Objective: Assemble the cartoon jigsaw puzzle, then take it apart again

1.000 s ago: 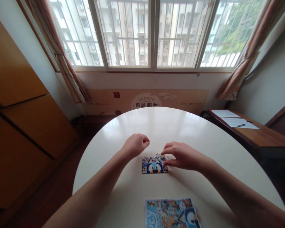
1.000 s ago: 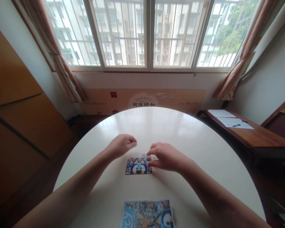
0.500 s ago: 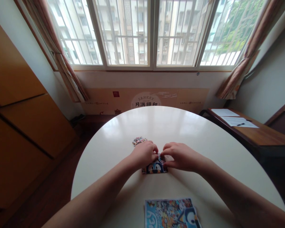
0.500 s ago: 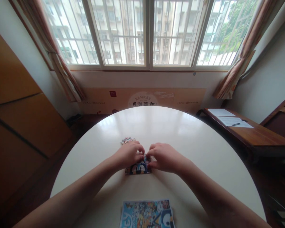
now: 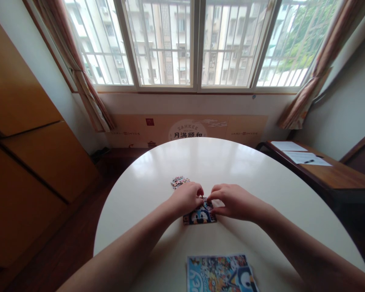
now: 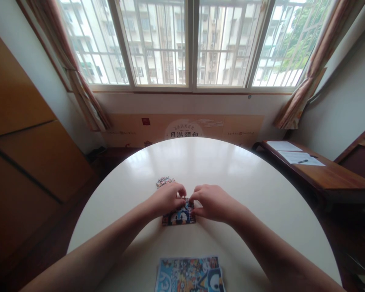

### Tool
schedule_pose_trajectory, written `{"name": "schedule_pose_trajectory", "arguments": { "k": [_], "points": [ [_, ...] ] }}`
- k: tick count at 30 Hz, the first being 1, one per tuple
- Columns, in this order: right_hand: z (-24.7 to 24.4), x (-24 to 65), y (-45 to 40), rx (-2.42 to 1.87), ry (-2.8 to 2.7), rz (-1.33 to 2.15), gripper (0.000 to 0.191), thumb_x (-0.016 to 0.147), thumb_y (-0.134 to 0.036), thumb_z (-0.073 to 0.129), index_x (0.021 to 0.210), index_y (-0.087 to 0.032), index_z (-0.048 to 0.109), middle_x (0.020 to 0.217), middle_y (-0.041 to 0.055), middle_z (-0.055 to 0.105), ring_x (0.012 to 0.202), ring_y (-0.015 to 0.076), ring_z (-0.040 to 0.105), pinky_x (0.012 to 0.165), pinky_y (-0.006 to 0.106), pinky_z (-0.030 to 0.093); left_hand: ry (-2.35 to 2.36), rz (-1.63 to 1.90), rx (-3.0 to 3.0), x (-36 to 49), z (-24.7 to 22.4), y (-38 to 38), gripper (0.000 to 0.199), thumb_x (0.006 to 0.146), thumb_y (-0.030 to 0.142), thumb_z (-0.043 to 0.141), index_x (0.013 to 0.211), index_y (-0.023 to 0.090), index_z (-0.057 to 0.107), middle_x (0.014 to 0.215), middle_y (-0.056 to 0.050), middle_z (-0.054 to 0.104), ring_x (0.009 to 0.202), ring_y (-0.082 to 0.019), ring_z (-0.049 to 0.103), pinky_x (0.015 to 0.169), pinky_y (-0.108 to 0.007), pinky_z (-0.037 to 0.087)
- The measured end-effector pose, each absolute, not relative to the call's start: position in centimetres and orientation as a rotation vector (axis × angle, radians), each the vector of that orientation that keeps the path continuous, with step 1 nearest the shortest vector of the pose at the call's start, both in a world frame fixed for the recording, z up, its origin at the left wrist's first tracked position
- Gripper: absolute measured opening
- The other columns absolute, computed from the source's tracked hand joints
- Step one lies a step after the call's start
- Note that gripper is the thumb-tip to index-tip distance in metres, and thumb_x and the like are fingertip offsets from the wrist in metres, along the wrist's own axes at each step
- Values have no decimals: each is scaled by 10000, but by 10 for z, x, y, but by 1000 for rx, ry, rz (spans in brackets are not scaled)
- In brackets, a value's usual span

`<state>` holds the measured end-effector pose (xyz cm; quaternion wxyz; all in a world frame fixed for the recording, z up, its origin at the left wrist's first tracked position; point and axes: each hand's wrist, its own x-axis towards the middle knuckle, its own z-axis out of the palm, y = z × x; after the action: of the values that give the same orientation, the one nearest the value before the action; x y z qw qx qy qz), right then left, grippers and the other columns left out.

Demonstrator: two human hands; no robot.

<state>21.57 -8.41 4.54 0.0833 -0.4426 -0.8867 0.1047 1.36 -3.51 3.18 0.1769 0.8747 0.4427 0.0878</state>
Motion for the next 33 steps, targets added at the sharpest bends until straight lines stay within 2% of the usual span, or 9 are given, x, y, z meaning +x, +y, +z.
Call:
{"name": "schedule_pose_trajectory", "arguments": {
  "k": [11,16,19,24,33],
  "points": [
    [45,216,-84,-1313,-2653,325,225,826,-320,698,1040,-291,761,1002,40,718,870,219,667,745,308,456,1230,370,2360,13,36,-36,119,771,179,650,829,220,745,894,-24,766,875,-220,687,788,-305,497],
    [44,218,-83,-1300,-2647,356,216,835,-360,703,1031,-290,762,1010,34,718,890,220,664,756,313,454,1243,586,2028,-15,46,-6,123,793,199,637,861,170,735,848,-43,767,782,-191,696,698,-273,520],
    [46,217,-84,-1300,-2641,377,207,832,-349,711,1021,-282,763,1012,35,717,899,218,663,763,313,453,1364,716,1963,-39,53,14,124,778,210,649,849,163,739,833,-46,767,791,-193,698,730,-272,521],
    [48,216,-84,-1314,-2636,403,220,830,-339,711,1035,-278,762,1023,43,717,906,219,664,774,315,454,1562,609,1992,-56,49,30,137,766,221,646,834,176,757,825,-40,766,788,-203,692,713,-275,509],
    [49,216,-86,-1314,-2630,392,212,825,-341,707,1016,-270,765,1010,42,722,891,219,666,771,317,460,1605,553,2184,-43,36,24,172,781,183,609,854,209,763,877,-29,764,828,-200,683,757,-274,502]
  ]
}}
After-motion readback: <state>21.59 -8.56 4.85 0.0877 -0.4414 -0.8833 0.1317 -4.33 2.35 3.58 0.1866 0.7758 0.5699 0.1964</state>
